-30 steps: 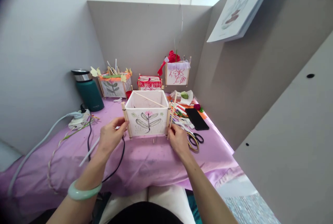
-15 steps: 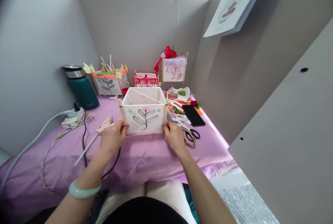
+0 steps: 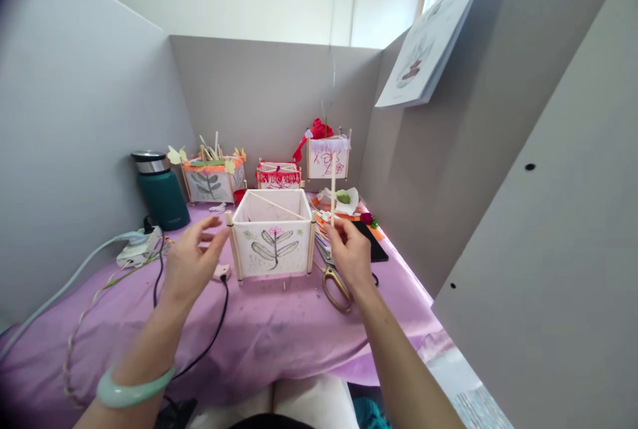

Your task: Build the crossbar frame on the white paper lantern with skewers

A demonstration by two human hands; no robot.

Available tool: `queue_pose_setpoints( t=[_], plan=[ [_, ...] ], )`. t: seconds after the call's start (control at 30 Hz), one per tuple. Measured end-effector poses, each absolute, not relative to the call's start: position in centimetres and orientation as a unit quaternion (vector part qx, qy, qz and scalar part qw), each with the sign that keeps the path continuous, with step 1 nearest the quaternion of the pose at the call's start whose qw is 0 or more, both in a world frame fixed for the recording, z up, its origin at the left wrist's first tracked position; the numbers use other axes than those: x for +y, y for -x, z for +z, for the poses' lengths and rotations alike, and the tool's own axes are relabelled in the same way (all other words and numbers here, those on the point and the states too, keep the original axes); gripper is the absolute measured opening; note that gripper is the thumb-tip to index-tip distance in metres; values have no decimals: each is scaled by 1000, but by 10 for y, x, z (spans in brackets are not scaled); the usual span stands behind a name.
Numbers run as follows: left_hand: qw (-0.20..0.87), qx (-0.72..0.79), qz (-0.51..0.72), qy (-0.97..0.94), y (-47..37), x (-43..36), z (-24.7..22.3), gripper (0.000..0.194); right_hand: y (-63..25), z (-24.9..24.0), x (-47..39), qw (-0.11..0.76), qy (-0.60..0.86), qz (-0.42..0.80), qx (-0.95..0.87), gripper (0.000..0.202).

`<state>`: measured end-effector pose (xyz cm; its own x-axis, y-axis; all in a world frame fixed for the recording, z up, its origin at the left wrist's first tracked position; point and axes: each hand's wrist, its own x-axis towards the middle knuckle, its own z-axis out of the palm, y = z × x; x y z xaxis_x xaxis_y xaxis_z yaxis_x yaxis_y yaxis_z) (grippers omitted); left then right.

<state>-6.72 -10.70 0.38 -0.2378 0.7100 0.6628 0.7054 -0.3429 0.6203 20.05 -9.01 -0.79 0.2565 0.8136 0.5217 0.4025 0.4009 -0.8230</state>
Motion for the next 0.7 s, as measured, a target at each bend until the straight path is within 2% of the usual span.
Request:
queue_pose_setpoints(
  t=[0.13,0.27,0.53,0.7],
  plan=[
    [12,528,569,-630,60,-92,27,37,-189,20,-74,589,477,168,-630,36],
    [-3,536,556,-635,57,-82,27,28,-185,20,-61,577,487,159,-636,36],
    [29,525,538,-659,62,-79,26,27,-180,21,-58,572,533,128,-610,32],
    [79,517,543,-657,66,-81,31,30,-180,22,-67,602,505,189,-589,34]
  ],
)
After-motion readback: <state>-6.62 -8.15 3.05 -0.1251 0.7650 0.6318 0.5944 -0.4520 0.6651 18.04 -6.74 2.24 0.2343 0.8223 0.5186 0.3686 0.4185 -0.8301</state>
